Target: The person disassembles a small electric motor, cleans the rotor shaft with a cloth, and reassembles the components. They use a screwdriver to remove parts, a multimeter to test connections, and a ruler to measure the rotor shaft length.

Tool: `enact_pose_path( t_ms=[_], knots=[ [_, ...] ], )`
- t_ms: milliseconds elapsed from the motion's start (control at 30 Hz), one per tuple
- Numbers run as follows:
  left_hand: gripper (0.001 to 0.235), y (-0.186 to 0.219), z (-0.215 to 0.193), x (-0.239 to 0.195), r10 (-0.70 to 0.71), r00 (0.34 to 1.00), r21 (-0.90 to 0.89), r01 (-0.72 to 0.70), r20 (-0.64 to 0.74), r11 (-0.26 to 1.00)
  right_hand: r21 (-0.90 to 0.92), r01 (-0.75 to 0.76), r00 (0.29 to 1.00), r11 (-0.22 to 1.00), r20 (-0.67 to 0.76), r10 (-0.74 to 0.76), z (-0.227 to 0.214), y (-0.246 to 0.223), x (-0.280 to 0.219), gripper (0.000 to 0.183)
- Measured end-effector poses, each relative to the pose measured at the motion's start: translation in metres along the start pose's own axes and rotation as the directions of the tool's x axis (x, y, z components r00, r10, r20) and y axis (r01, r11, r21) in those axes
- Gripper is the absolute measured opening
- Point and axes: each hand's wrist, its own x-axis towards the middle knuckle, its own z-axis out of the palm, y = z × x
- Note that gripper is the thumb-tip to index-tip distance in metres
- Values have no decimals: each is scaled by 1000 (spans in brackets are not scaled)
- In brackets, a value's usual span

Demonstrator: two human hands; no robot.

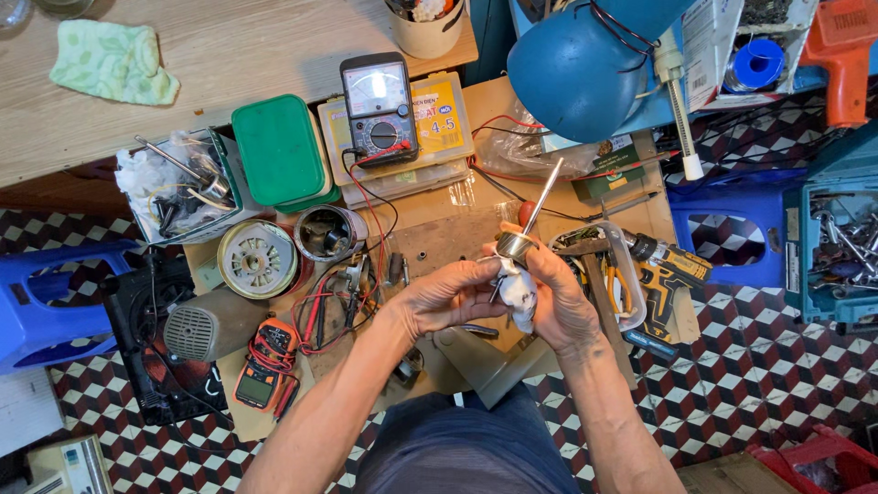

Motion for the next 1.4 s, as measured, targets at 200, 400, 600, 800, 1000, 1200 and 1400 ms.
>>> enact_pose_path(
  t_ms=[200,400,600,800,1000,1200,1400],
  knots=[
    [36,-2,12,0,-54,995,3,54,81,999,-2,-23,1000,1000,17,23,9,-9,-5,67],
    [23,3,28,7,129,978,448,-42,-166,893,-243,2,977,970,-207,-54,3,-10,-11,55],
    [27,-8,49,9,628,778,1000,-23,9,14,-565,-65,772,822,-550,-317,6,9,-2,40],
    [32,23,33,10,218,975,767,-102,-50,633,-78,45,988,996,-143,-56,6,-29,-24,59],
    [22,47,48,18,387,915,966,-195,115,173,-456,105,966,884,-164,-199,4,-32,7,55],
    [28,45,58,16,623,648,871,-133,438,-474,-381,169,872,909,-373,-318,-1,-25,35,35],
    [34,51,53,15,710,630,945,-139,315,-295,-375,158,899,913,-329,-290,0,-27,48,37]
  ],
)
